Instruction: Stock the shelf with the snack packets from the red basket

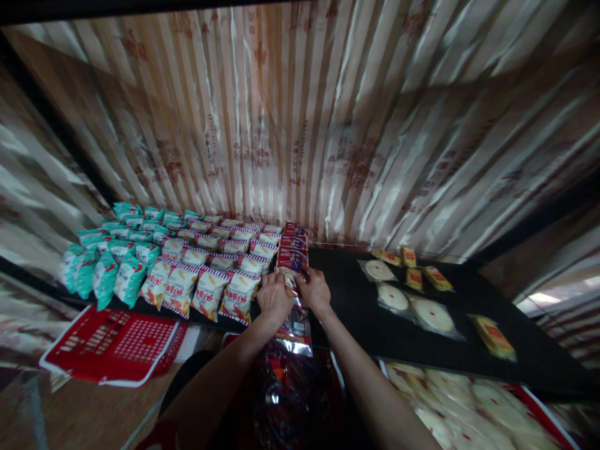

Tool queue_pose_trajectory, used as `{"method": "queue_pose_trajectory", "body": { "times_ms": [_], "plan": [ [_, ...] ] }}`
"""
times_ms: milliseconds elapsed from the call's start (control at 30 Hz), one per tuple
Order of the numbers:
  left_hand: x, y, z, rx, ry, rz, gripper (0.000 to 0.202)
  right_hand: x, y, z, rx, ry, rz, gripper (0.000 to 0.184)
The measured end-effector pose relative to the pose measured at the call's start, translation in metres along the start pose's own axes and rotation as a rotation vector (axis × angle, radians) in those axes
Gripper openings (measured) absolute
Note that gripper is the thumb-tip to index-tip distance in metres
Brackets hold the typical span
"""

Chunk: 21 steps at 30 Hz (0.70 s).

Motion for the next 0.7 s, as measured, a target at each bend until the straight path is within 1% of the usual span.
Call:
{"method": "queue_pose_trajectory", "body": {
  "times_ms": [133, 300, 500, 567, 633, 700],
  "plan": [
    [-0.001, 0.001, 0.000, -0.011, 0.041, -0.009, 0.033, -0.002, 0.001, 0.001, 0.001, 0.014, 0.006, 0.042],
    [0.001, 0.003, 0.000, -0.003, 0.041, -0.029, 0.036, -0.005, 0.004, 0.001, -0.017, -0.004, 0.013, 0.041],
    [0.001, 0.005, 0.005, -0.015, 0.082, -0.007, 0.043, -0.007, 0.000, 0.009, -0.092, -0.035, -0.033, 0.041],
    [0.000, 0.003, 0.009, -0.029, 0.099, 0.024, 0.044, -0.009, -0.003, 0.015, -0.133, -0.066, -0.075, 0.039],
    [-0.004, -0.002, 0.018, -0.051, 0.135, 0.085, 0.041, -0.011, -0.005, 0.024, -0.184, -0.099, -0.134, 0.036],
    [-0.007, -0.008, 0.032, -0.070, 0.208, 0.177, 0.035, -0.013, -0.009, 0.038, -0.234, -0.134, -0.213, 0.035]
  ]
}}
Point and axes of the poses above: each hand's wrist, its own z-axis away from the middle knuckle, its own y-axis out of the palm, x = y × z, the point moved 3 cm from there along -z, towards the middle knuckle, and after that the axes turned 3 degrees about -y, right-handed, at the moved point
